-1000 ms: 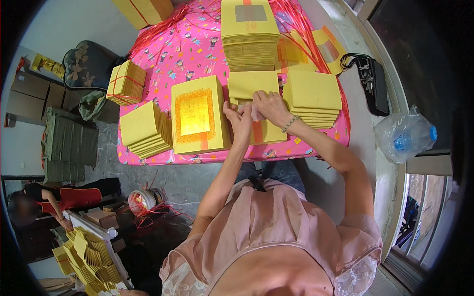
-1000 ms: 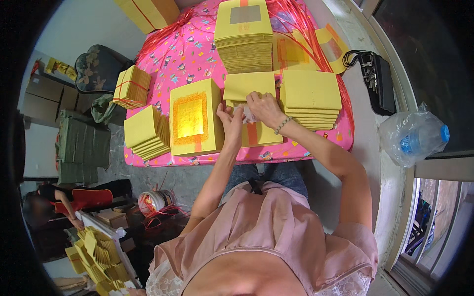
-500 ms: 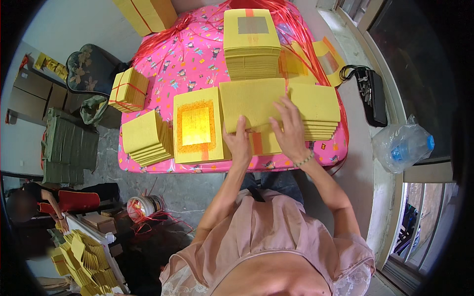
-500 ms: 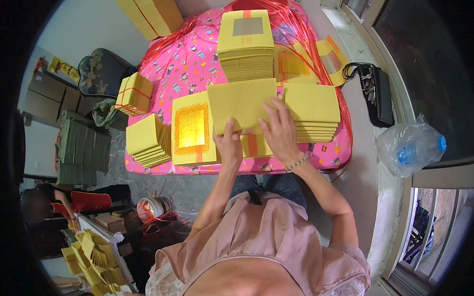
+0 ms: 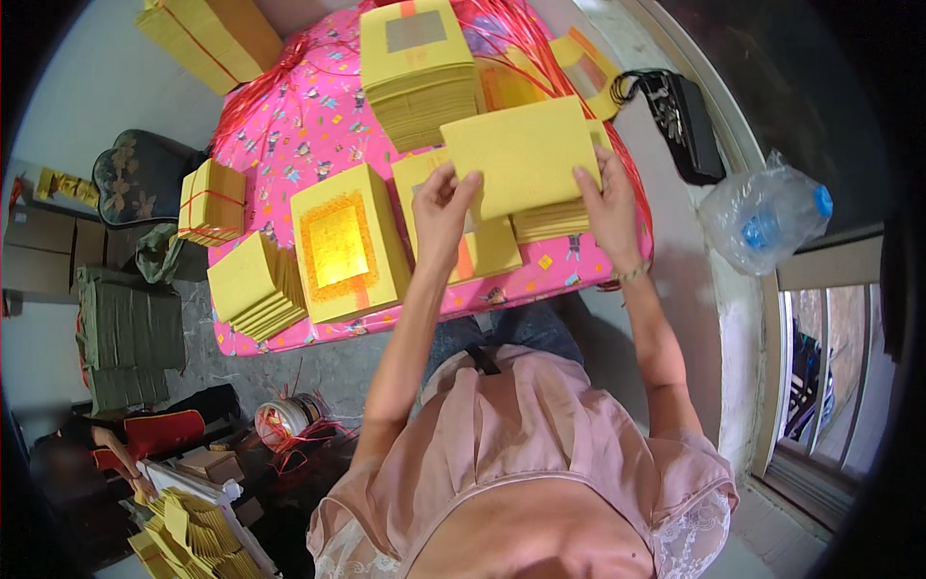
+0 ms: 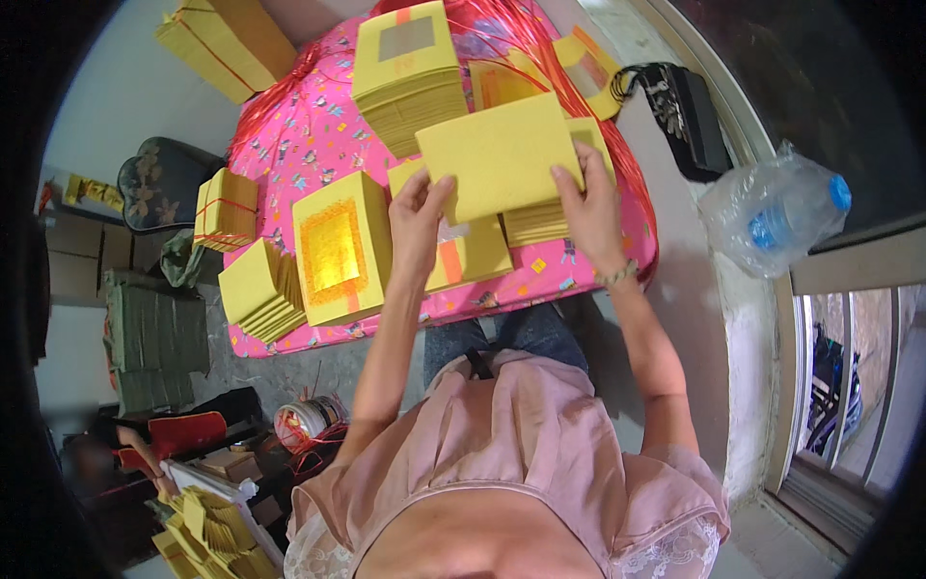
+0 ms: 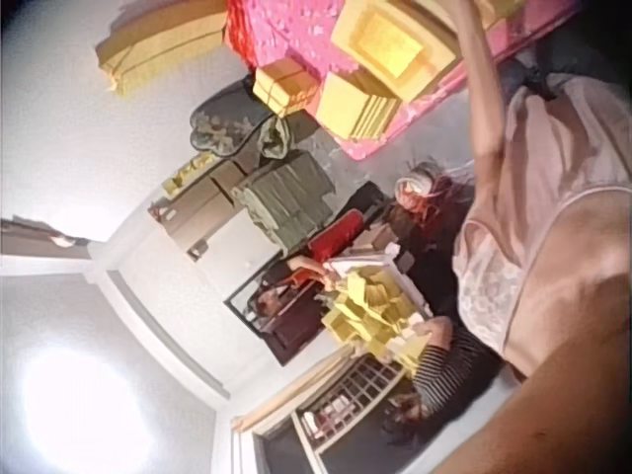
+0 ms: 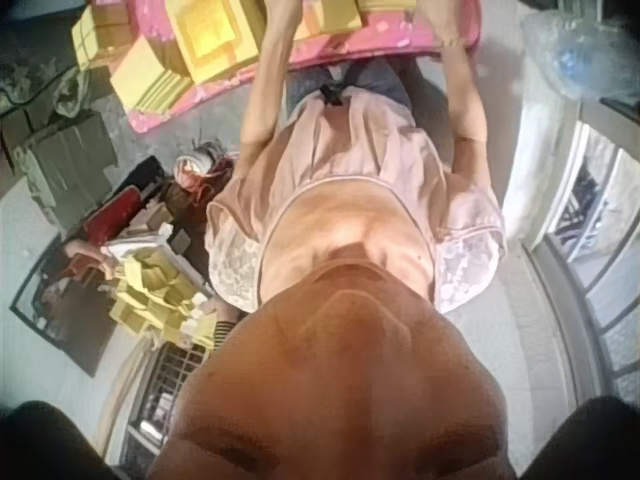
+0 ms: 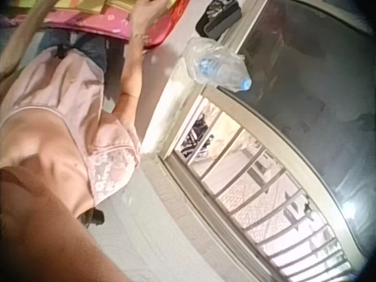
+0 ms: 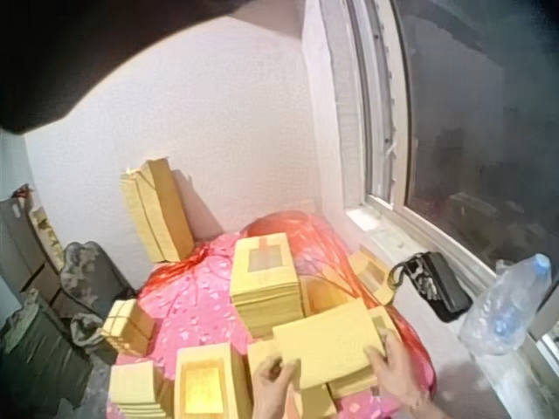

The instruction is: The person is stacking and organizing square yellow sheets of paper on a table.

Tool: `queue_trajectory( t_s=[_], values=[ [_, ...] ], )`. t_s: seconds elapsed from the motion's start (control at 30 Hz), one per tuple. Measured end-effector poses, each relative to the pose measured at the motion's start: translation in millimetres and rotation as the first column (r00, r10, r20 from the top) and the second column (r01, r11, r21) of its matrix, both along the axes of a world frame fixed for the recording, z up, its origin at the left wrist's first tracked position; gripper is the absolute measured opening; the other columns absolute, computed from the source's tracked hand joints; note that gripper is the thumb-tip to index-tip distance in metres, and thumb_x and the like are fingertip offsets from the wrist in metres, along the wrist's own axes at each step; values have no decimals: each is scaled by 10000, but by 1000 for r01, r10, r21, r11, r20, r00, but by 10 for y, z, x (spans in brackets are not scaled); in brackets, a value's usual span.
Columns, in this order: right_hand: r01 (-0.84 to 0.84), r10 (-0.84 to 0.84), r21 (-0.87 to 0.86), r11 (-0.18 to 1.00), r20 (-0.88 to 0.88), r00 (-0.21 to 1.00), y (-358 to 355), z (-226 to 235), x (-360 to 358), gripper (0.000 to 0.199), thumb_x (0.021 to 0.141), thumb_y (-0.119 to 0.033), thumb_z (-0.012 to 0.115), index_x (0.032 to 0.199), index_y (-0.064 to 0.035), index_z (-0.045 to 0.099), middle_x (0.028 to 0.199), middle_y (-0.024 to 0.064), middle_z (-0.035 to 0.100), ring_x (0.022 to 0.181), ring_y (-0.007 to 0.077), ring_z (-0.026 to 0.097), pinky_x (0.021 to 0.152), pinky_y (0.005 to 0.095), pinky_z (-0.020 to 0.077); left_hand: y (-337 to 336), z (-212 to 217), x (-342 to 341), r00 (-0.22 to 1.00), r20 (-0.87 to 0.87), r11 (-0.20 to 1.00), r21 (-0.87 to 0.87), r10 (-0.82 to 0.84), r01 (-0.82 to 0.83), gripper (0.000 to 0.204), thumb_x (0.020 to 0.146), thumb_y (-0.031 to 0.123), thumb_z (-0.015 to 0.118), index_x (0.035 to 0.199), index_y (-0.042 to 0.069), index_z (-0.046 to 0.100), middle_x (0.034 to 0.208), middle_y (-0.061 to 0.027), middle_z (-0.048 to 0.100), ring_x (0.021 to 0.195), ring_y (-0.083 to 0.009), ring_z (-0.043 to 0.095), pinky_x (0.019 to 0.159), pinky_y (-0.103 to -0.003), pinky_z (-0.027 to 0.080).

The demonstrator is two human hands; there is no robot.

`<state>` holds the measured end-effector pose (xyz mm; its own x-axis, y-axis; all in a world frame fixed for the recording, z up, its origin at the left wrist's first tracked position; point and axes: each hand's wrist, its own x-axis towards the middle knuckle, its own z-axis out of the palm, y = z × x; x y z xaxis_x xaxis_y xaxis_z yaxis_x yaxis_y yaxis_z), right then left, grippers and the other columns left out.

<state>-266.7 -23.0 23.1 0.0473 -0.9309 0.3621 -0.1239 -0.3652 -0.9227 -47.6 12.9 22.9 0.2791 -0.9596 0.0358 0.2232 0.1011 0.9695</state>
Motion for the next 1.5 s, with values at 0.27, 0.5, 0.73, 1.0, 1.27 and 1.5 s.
queue_trajectory(
  t_s=[0.27,0.5,0.73,1.0,1.27,1.5],
  values=[
    [216,-159,109,970,-386,909,-352,-365,-570,341,951,-190,617,1198,34,547,1060,204,693,1013,288,680,881,381,502,-719,-321,-202,883,379,959,163,-278,232,357,862,185,742,1143,-20,664,763,-16,657,660,-67,582,596,-227,459],
    [207,-101,227,951,-406,908,-294,-651,-644,353,940,-222,625,1178,31,562,1056,205,695,998,301,683,860,398,504,-661,-503,-249,820,435,918,307,-372,253,442,829,265,765,1157,-13,665,806,-82,707,674,-130,666,585,-282,521],
    [135,-54,323,937,-250,967,-429,-925,-799,354,941,-224,627,1165,43,564,1050,209,695,999,289,678,869,393,498,-654,-427,-327,780,507,918,333,-367,215,414,816,255,777,1128,1,684,813,-95,717,669,-149,675,604,-295,535],
    [220,-85,179,959,-559,825,-312,-647,-707,388,925,-235,651,1180,39,550,1045,208,675,976,335,664,850,439,498,-589,-508,-373,783,563,954,269,-266,132,368,786,238,790,1032,-18,692,848,-125,739,733,-199,710,700,-330,551],
    [71,-276,-285,956,-789,549,-315,-227,-235,537,933,-387,617,1298,-6,517,1319,186,541,1225,394,512,960,476,448,-501,-519,-387,737,636,968,228,-230,106,373,791,260,798,1035,-5,703,815,-94,718,732,-166,679,689,-315,531],
    [-8,-285,-304,953,-900,329,-233,-766,-49,614,979,-457,485,1481,-112,410,1504,184,387,1410,415,303,1122,610,221,-432,-595,-515,778,611,987,149,-145,68,552,757,169,794,1209,-33,548,829,-172,672,768,-301,674,687,-397,527]
  ],
)
